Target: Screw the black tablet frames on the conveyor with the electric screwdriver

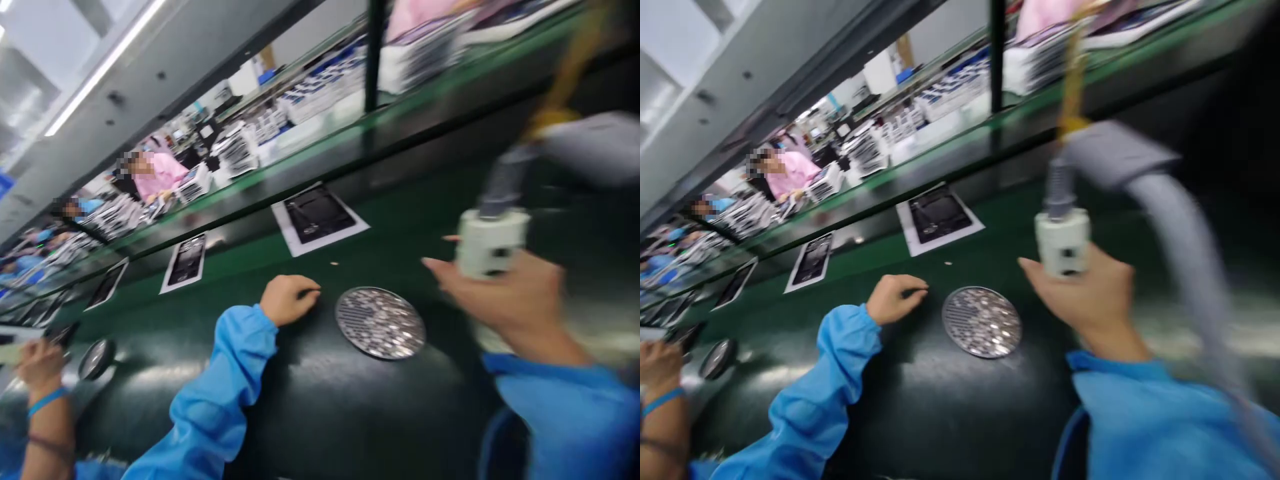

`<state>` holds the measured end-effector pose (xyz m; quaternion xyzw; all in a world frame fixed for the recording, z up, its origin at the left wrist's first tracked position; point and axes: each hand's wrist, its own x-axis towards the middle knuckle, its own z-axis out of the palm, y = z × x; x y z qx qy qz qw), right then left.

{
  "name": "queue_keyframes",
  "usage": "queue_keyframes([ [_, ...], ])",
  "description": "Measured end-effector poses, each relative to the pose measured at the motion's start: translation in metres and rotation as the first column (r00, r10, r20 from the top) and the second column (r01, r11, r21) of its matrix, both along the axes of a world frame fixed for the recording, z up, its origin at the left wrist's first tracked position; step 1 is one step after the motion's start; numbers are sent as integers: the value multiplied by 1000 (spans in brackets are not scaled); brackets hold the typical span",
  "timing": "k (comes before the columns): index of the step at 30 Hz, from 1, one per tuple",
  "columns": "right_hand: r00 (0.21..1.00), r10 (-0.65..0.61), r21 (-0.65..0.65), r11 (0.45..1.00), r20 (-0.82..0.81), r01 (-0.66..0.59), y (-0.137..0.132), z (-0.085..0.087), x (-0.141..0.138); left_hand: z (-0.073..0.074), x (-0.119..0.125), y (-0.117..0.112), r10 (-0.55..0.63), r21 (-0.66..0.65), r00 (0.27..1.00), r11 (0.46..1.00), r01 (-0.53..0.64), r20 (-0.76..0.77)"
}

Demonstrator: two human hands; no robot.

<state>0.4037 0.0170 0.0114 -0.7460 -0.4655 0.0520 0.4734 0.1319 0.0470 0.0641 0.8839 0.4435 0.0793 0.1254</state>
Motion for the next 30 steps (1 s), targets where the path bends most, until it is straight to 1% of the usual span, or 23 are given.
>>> queue_keyframes([
  [1, 998, -12, -19, 1000, -68, 10, -1, 2, 0, -4, -5, 12, 49, 13, 998, 999, -49, -46],
  [2, 993, 25, 4, 1000, -113, -25, 0, 5, -1, -7, -7, 25, 88, 29, 992, 996, -85, -92],
  [4, 987, 72, 89, 994, -143, -60, 4, 7, -6, -10, -3, 48, 123, 56, 979, 992, -115, -164],
  [6, 984, 114, 154, 984, -137, -92, 7, 7, -10, -12, 9, 66, 136, 78, 967, 990, -122, -215],
  [8, 980, 151, 188, 974, -127, -125, 9, 5, -13, -11, 24, 82, 155, 105, 949, 986, -130, -274],
  [12, 961, 238, 224, 953, -139, -203, 9, 9, -17, -4, 47, 111, 173, 149, 908, 981, -124, -381],
  [14, 946, 290, 182, 948, -148, -262, 9, 15, -19, 0, 53, 127, 175, 171, 888, 979, -111, -425],
  [15, 949, 270, 151, 957, -165, -247, 9, 19, -19, 1, 56, 135, 170, 180, 880, 979, -98, -444],
  [16, 944, 282, 118, 957, -173, -264, 10, 24, -19, 1, 58, 143, 163, 189, 872, 979, -83, -462],
  [19, 930, 321, 97, 946, -178, -308, 10, 36, -19, 1, 61, 162, 143, 212, 852, 976, -39, -503],
  [22, 935, 317, 102, 947, -161, -304, 8, 44, -19, 3, 59, 172, 113, 229, 845, 973, 11, -523],
  [25, 935, 317, 93, 948, -161, -305, 8, 43, -19, 8, 49, 170, 90, 216, 834, 976, 36, -545],
  [28, 926, 328, 86, 944, -185, -317, 6, 37, -19, 12, 30, 154, 93, 198, 816, 980, 27, -570],
  [30, 939, 296, 116, 953, -173, -279, 5, 32, -19, 10, 13, 137, 93, 183, 808, 983, 19, -582],
])
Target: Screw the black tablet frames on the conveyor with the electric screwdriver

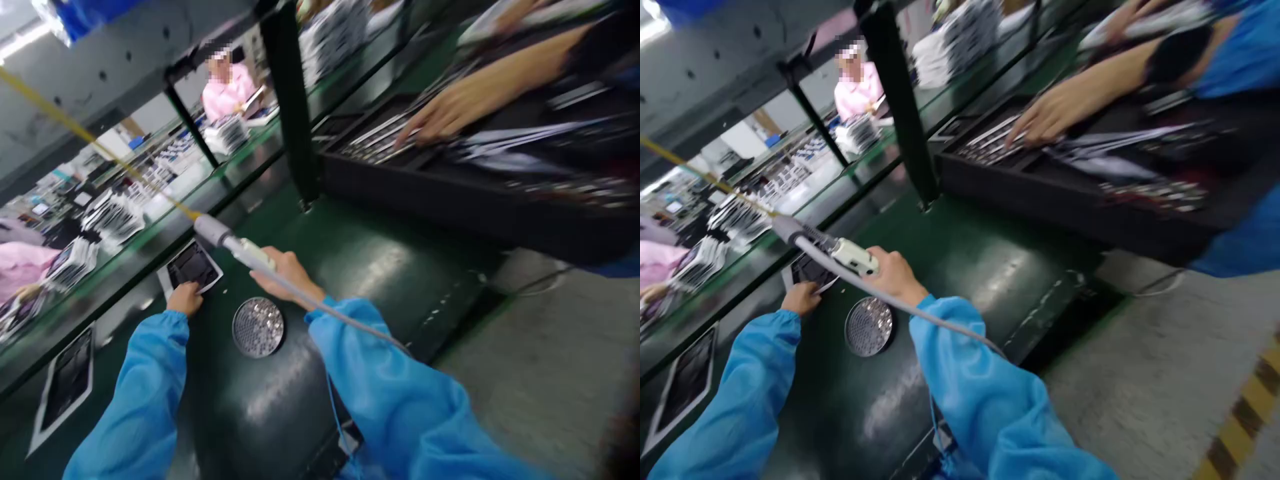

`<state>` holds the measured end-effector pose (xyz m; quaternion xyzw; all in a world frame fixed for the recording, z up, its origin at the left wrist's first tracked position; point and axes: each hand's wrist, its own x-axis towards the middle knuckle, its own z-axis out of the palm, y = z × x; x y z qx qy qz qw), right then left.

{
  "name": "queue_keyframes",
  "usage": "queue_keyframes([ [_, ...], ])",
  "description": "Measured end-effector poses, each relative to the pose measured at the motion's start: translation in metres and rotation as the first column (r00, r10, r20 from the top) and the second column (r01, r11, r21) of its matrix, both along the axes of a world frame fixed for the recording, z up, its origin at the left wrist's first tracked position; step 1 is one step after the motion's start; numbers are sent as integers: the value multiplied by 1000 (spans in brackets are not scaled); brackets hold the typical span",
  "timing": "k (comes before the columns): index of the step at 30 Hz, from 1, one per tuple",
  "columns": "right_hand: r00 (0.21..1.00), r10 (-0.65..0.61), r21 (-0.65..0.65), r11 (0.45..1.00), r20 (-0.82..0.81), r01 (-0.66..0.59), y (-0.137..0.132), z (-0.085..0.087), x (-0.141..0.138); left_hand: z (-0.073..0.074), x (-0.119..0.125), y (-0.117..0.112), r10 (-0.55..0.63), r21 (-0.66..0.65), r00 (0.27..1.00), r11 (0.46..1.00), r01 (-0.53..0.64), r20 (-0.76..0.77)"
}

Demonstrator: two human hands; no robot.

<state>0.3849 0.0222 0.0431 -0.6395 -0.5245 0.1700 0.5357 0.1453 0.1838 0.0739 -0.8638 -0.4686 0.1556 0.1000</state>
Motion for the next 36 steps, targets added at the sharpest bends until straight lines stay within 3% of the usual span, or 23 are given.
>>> queue_keyframes([
  [6, 998, -41, 148, 988, -55, 49, -2, -12, 2, -11, -50, -74, 10, -53, 1000, 999, -9, 14],
  [10, 994, -101, 158, 982, -38, 106, -2, -13, 4, -19, -76, -121, -94, -29, 985, 995, 99, 143],
  [15, 992, -128, 188, 974, -17, 129, 1, -17, 8, -31, -95, -169, -229, 21, 936, 973, 232, 267],
  [19, 989, -145, 177, 973, -13, 145, 1, -18, 10, -27, -99, -192, -221, -80, 913, 962, 263, 342],
  [22, 989, -146, 155, 977, -16, 147, 2, -16, 10, -17, -80, -191, -198, -181, 873, 935, 304, 445],
  [25, 990, -140, 152, 978, -24, 143, 0, -13, 10, -14, -35, -179, -274, -135, 803, 907, 398, 529],
  [30, 994, -91, 172, 980, -60, 100, -10, -7, 11, -35, 35, -160, -316, -61, 815, 918, 392, 486],
  [33, 994, -76, 188, 978, -80, 90, -13, -2, 11, -49, 51, -152, -310, -60, 814, 920, 387, 491],
  [36, 996, -83, 250, 964, -40, 91, -11, 2, 10, -53, 62, -142, -304, -34, 799, 926, 375, 519],
])
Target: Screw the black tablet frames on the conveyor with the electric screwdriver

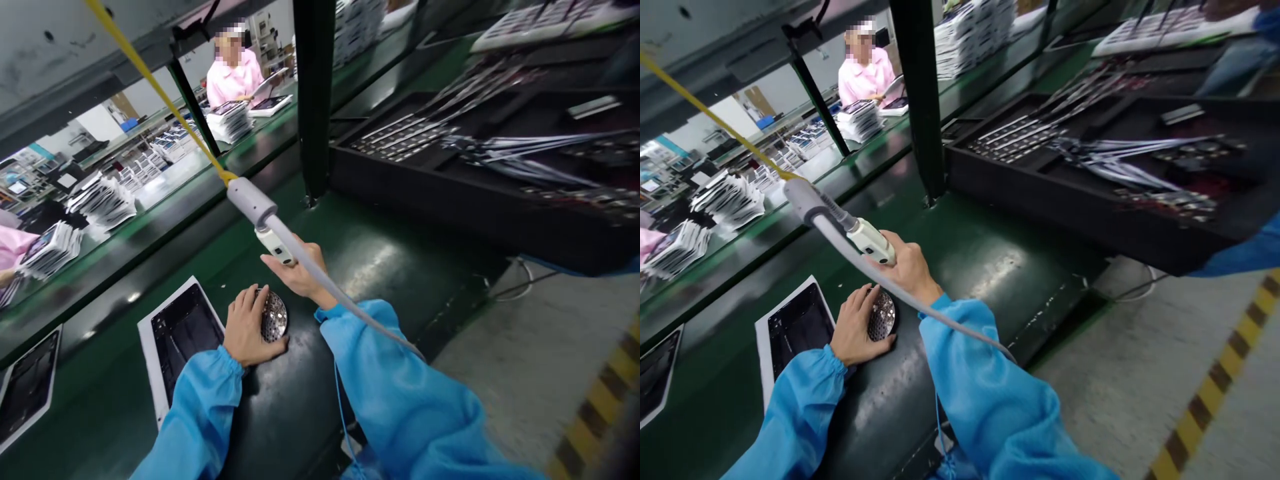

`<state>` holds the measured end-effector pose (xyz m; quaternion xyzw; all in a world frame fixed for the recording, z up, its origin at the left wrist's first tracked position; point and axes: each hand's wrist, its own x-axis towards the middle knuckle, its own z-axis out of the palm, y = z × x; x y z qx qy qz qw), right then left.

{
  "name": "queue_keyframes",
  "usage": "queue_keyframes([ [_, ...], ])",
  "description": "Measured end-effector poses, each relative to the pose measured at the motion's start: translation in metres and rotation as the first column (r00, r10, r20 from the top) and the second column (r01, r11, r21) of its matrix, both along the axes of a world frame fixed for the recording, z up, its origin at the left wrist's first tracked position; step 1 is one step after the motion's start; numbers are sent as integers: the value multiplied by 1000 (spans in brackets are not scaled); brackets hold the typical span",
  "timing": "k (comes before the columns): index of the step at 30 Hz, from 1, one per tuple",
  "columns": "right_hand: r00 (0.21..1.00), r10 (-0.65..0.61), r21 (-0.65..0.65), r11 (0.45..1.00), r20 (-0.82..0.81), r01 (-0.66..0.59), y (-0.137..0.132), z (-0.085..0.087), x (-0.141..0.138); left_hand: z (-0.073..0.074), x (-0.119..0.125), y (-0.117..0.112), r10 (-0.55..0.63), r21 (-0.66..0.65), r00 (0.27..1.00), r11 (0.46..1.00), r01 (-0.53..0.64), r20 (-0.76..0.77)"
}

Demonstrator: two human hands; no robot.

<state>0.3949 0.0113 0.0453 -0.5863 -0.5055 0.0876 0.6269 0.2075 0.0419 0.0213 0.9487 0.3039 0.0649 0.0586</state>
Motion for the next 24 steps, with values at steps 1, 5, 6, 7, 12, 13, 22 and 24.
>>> queue_keyframes([
  [1, 1000, -7, 27, 1000, 26, 6, 1, 1, 0, 1, 6, 4, 11, 0, 1000, 1000, -11, 0],
  [5, 999, 3, 65, 998, 39, -5, 3, -3, 4, 7, 33, 13, 73, -15, 997, 997, -73, -32],
  [6, 1000, 19, 48, 999, 14, -20, 4, -6, 5, 8, 37, 13, 89, -18, 996, 996, -90, -32],
  [7, 999, 35, 26, 999, -11, -35, 4, -9, 7, 7, 38, 12, 103, -21, 994, 994, -103, -27],
  [12, 999, 22, -57, 998, -49, -25, 6, -17, 11, 3, 27, -6, 86, -14, 996, 996, -86, 14],
  [13, 999, 10, -57, 998, -41, -13, 5, -17, 11, 2, 25, -8, 71, -19, 997, 997, -70, 20],
  [22, 991, -132, -78, 988, 27, 133, -1, -13, 11, -2, 34, -1, 146, -102, 973, 986, -129, 180],
  [24, 989, -148, -55, 987, 30, 150, -1, -12, 11, -3, 33, -2, 164, -114, 961, 983, -141, 225],
])
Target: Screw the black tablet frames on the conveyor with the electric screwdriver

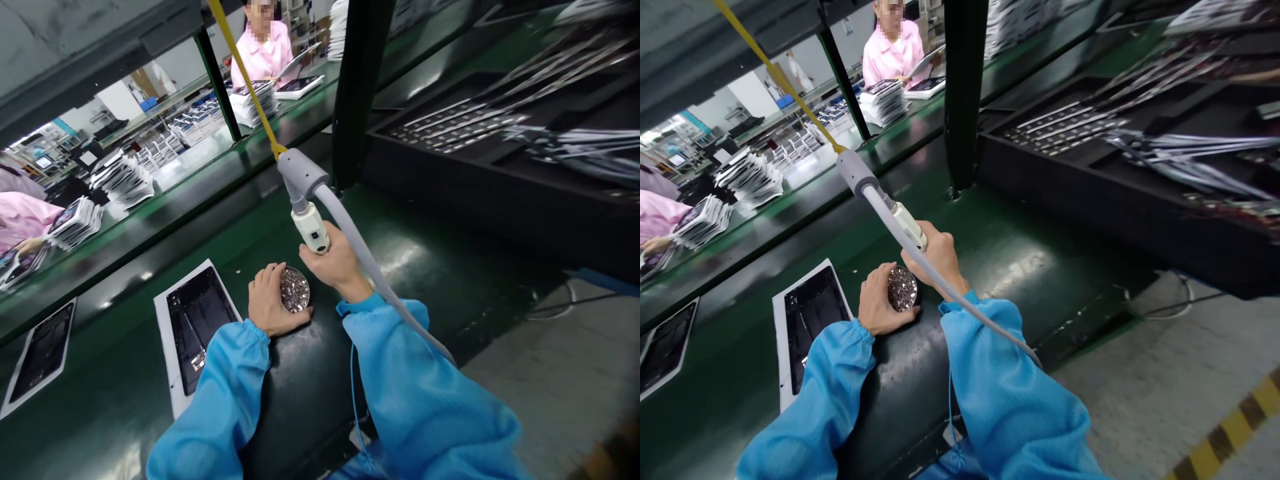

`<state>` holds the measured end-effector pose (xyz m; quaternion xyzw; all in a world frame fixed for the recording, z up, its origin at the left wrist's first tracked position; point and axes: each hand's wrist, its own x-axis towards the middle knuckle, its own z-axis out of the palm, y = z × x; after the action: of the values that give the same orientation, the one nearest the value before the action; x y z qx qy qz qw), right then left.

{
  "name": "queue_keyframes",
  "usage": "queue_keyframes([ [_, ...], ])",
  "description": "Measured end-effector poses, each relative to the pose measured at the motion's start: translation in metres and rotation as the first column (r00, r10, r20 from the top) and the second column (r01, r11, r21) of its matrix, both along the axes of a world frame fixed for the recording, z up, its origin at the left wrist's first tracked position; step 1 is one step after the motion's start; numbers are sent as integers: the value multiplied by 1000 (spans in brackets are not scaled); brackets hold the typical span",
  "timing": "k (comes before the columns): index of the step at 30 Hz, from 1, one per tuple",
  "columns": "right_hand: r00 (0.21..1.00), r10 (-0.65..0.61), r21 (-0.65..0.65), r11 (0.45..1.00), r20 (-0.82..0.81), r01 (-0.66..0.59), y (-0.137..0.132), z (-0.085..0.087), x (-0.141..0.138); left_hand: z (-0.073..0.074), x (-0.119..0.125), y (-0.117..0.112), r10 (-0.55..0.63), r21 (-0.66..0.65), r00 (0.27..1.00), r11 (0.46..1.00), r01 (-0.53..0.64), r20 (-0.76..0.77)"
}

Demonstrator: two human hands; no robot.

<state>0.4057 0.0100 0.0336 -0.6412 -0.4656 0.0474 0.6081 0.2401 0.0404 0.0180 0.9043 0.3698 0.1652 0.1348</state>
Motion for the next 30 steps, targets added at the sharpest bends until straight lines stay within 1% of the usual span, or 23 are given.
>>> queue_keyframes([
  [3, 1000, -12, 40, 999, -4, 12, -2, 4, -1, -4, 0, 1, 45, 36, 998, 998, -47, 53],
  [6, 1000, -3, 78, 997, 4, 3, -4, 8, -3, -7, 0, 2, 52, 80, 994, 995, -60, 97],
  [9, 998, -48, 96, 994, 32, 45, -2, 6, -2, -9, 1, 4, 83, 79, 988, 992, -94, 127],
  [12, 993, -100, 82, 992, 64, 94, 0, 1, 0, -11, 1, 4, 103, 97, 984, 988, -118, 143],
  [17, 987, -127, 54, 991, 96, 122, 2, -6, 2, -14, 0, 5, 61, 160, 982, 983, -91, 180],
  [20, 984, -155, 39, 988, 93, 152, 1, -6, 2, -15, 2, 8, 94, 180, 979, 975, -127, 182],
  [24, 988, -134, 4, 991, 75, 134, 1, -4, 2, -15, 4, 12, 103, 207, 977, 968, -142, 189],
  [27, 986, -145, 18, 989, 86, 144, 1, -3, 2, -16, 5, 16, 92, 223, 979, 966, -133, 182],
  [30, 985, -153, 36, 988, 83, 150, 0, -2, 1, -16, 6, 20, 115, 231, 980, 961, -151, 163],
])
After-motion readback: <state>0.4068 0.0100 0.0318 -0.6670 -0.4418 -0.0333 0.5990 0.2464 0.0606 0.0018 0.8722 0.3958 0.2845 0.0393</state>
